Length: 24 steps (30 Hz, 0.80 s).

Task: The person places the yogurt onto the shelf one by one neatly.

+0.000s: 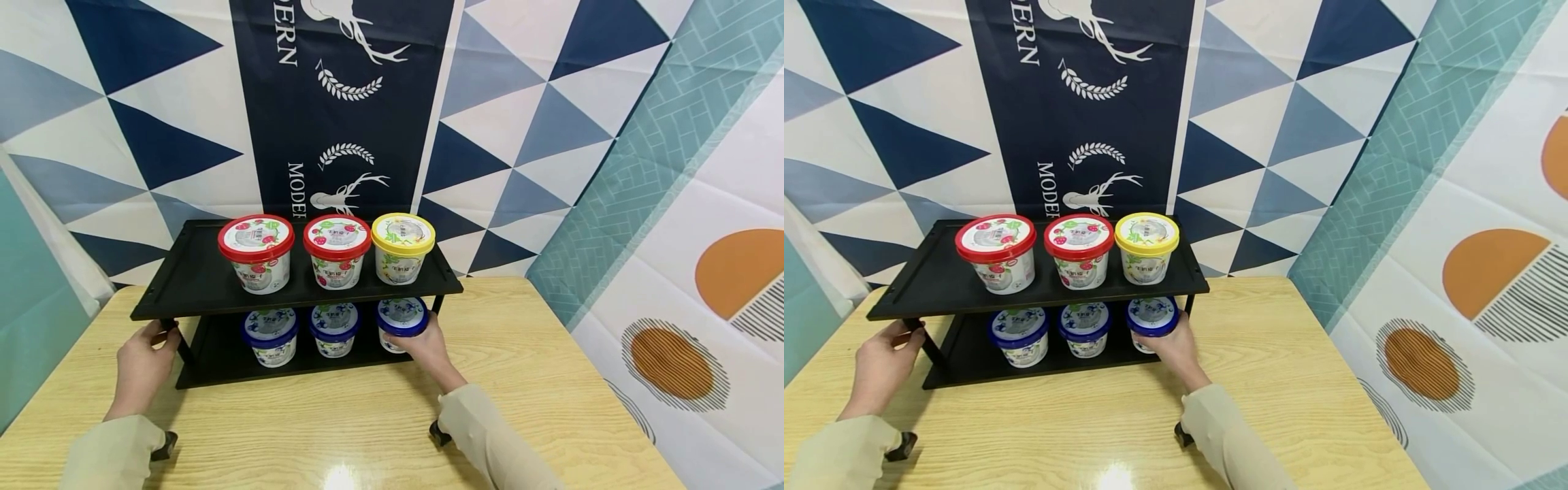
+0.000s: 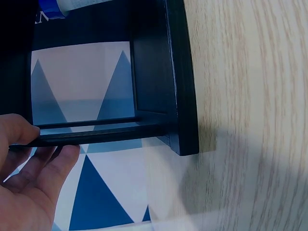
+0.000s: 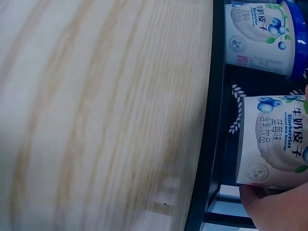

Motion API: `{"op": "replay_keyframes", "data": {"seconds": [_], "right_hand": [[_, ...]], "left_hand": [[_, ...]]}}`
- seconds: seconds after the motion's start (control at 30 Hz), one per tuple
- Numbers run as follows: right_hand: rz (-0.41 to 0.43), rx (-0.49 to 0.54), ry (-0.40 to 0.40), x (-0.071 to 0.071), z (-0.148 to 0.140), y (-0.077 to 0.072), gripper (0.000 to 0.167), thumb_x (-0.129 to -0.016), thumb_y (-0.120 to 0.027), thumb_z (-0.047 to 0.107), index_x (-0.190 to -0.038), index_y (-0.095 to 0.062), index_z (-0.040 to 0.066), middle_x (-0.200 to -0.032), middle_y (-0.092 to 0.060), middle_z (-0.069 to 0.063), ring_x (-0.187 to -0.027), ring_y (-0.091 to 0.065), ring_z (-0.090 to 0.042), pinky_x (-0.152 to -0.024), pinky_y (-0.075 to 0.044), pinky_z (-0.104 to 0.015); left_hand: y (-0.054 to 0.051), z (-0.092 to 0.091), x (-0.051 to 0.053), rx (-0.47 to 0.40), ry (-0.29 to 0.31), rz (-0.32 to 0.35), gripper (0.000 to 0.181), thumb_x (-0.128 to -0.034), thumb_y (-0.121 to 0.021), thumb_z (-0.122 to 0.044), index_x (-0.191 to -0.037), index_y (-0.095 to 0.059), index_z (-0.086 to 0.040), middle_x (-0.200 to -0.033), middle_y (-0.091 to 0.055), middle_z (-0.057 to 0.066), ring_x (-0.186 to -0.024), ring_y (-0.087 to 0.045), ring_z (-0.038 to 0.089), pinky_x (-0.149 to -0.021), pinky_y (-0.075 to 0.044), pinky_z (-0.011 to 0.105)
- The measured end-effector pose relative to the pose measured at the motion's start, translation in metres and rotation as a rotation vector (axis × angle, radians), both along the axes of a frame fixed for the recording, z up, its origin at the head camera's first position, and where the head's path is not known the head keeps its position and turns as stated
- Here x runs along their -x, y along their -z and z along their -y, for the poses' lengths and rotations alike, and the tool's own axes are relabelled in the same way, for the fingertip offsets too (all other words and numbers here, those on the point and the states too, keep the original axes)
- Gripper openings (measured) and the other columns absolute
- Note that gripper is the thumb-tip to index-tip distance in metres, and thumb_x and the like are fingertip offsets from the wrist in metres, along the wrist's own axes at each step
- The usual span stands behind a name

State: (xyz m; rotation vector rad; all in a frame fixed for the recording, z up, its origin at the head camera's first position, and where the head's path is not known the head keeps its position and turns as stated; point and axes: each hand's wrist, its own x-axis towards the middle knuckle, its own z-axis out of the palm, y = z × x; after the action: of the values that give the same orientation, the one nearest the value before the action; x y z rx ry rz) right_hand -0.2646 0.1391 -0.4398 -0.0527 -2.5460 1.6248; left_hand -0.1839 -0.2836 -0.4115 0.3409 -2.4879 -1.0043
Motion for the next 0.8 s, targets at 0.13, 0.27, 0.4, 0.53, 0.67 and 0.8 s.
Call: {"op": "replay_keyframes", "data": {"seconds": [0.13,0.27,0.4,0.53,0.67,0.8], "right_hand": [[-0.001,0.011,-0.008,0.0006,0.0002,0.0016,0.100,-0.062,-0.086,0.030,-0.138,-0.029,0.000,-0.131,-0.047,-0.019,-0.120,-0.050,-0.033,-0.101,-0.041,-0.046],[0.004,0.023,-0.016,0.0010,0.0010,0.0027,0.100,-0.062,-0.086,0.030,-0.139,-0.028,-0.001,-0.132,-0.047,-0.020,-0.121,-0.050,-0.034,-0.101,-0.041,-0.046],[0.009,0.020,-0.017,0.0014,0.0020,0.0026,0.101,-0.063,-0.085,0.030,-0.139,-0.027,-0.002,-0.132,-0.046,-0.021,-0.121,-0.049,-0.035,-0.100,-0.041,-0.047],[0.022,0.027,-0.010,0.0019,0.0029,0.0017,0.103,-0.063,-0.085,0.031,-0.140,-0.026,-0.001,-0.133,-0.045,-0.020,-0.122,-0.049,-0.035,-0.101,-0.040,-0.047],[0.018,0.024,-0.017,0.0035,0.0032,0.0024,0.104,-0.063,-0.085,0.033,-0.141,-0.025,0.001,-0.134,-0.045,-0.019,-0.122,-0.049,-0.033,-0.101,-0.040,-0.046],[0.015,0.012,-0.025,0.0053,0.0035,0.0032,0.104,-0.063,-0.085,0.034,-0.141,-0.025,0.001,-0.133,-0.045,-0.018,-0.121,-0.050,-0.032,-0.100,-0.041,-0.046]], "left_hand": [[0.0000,-0.0001,0.0003,0.003,0.000,-0.009,0.030,-0.0947,-0.045,-0.014,-0.112,-0.060,0.006,-0.113,-0.059,0.031,-0.102,-0.059,0.045,-0.054,-0.034,0.009],[-0.0002,-0.0005,0.0003,0.005,0.001,-0.019,0.030,-0.0944,-0.046,-0.014,-0.112,-0.060,0.006,-0.112,-0.060,0.031,-0.101,-0.059,0.045,-0.054,-0.034,0.009],[0.0000,-0.0003,0.0004,0.005,-0.002,-0.024,0.030,-0.0940,-0.046,-0.013,-0.111,-0.061,0.006,-0.112,-0.060,0.031,-0.101,-0.060,0.044,-0.054,-0.033,0.007],[0.0005,0.0001,0.0006,0.001,-0.005,-0.013,0.030,-0.0943,-0.046,-0.014,-0.112,-0.060,0.006,-0.113,-0.060,0.031,-0.101,-0.059,0.044,-0.054,-0.034,0.008],[0.0009,0.0003,0.0009,-0.005,-0.006,0.001,0.031,-0.0948,-0.046,-0.015,-0.113,-0.060,0.006,-0.114,-0.059,0.031,-0.102,-0.059,0.044,-0.054,-0.035,0.009],[0.0007,0.0004,0.0012,-0.010,-0.004,0.003,0.031,-0.0948,-0.046,-0.015,-0.113,-0.059,0.006,-0.114,-0.059,0.031,-0.103,-0.059,0.044,-0.054,-0.034,0.008]]}}
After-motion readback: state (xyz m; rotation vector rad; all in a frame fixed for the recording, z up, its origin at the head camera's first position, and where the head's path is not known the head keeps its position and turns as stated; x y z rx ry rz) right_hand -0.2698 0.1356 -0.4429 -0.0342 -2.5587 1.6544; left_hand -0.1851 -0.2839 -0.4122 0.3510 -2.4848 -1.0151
